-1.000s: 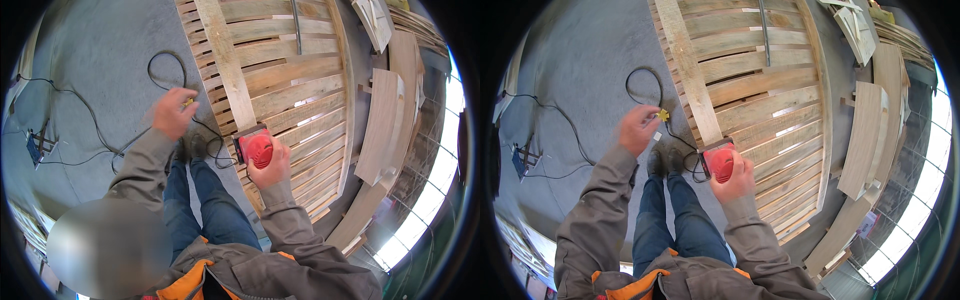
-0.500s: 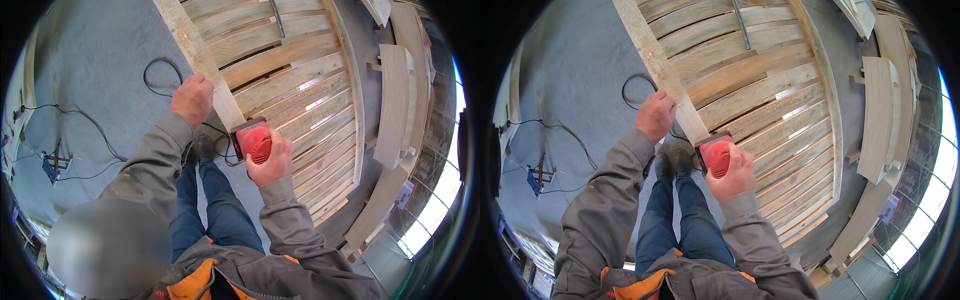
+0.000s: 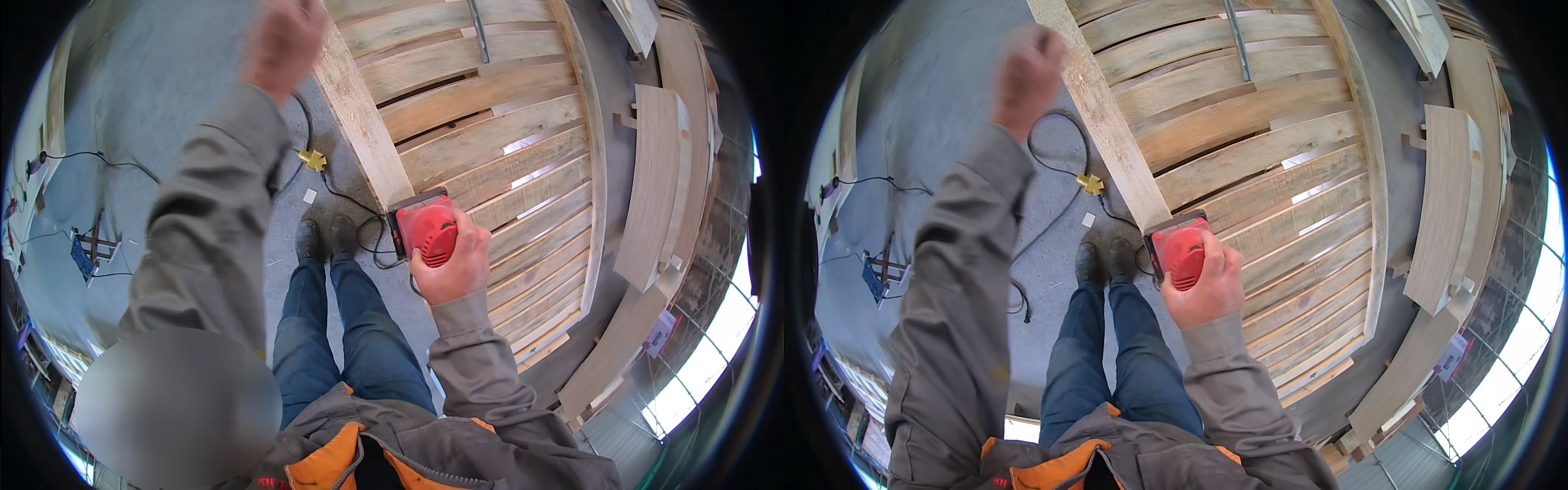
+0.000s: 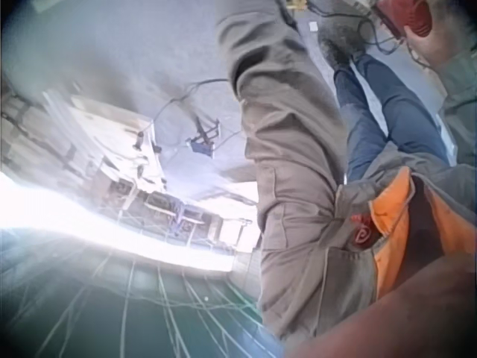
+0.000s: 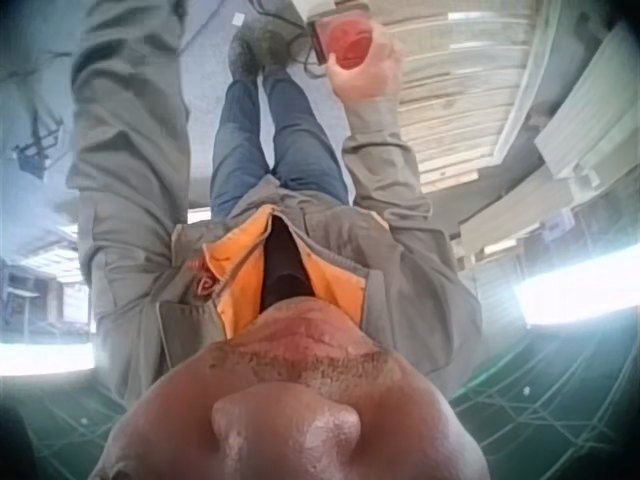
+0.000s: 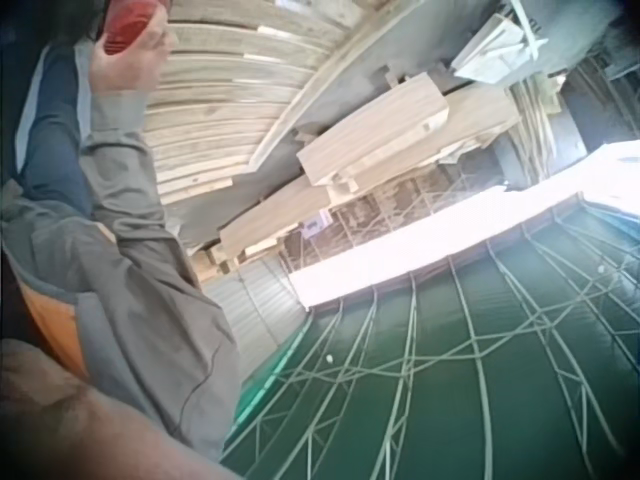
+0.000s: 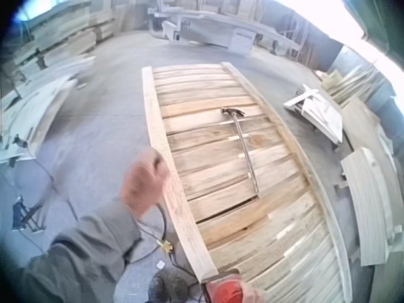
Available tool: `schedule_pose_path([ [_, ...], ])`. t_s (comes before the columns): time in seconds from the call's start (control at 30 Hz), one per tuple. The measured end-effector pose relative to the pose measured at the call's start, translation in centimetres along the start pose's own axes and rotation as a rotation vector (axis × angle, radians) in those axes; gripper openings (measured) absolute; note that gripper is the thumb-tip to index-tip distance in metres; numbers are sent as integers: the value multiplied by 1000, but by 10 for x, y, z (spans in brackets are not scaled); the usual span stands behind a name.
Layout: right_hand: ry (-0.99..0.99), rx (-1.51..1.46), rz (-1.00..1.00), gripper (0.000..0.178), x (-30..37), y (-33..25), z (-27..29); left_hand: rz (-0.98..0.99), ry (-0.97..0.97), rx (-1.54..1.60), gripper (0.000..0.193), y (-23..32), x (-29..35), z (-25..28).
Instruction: The person uses a red electric sander to smooth the surface of a wooden pallet. They move the sander along the slats and edges, occasionally repositioning the pallet with a hammer to access different areas. The task continues with consistent sanding motions across the wood surface.
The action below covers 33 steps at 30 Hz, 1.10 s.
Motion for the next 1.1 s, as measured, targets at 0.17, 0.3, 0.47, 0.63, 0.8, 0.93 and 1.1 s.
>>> schedule_pose_path([
  [0.17,-47,33,-60,85,-1,14,-1,217,52,-59,39,-64,38,88],
  [0.3,-66,12,-25,83,-1,-14,-12,475,-168,-272,37,-158,259,143],
  [0.47,-60,4,17,80,-41,-67,-28,726,-341,-246,40,-118,595,194],
  [0.63,-89,150,39,78,-102,-125,-54,1264,-425,-153,36,-19,759,186],
  [0.8,-83,211,36,77,-112,-156,-63,1362,-325,-2,31,-5,796,169],
  [0.93,-23,153,112,80,-81,-120,-49,1328,-186,99,29,-19,762,155],
  [1.1,-31,133,89,81,-22,-64,-30,1376,-149,221,30,-9,757,157],
])
Point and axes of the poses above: each hand's wrist, its own x-axis away from the middle knuckle, its own z-axis out of the back of the hand, y = z × x, the point moved 10 cm from there along -x, towards the middle knuckle, and after that the axes turned 15 degrees about -z, right-handed, at the moved point
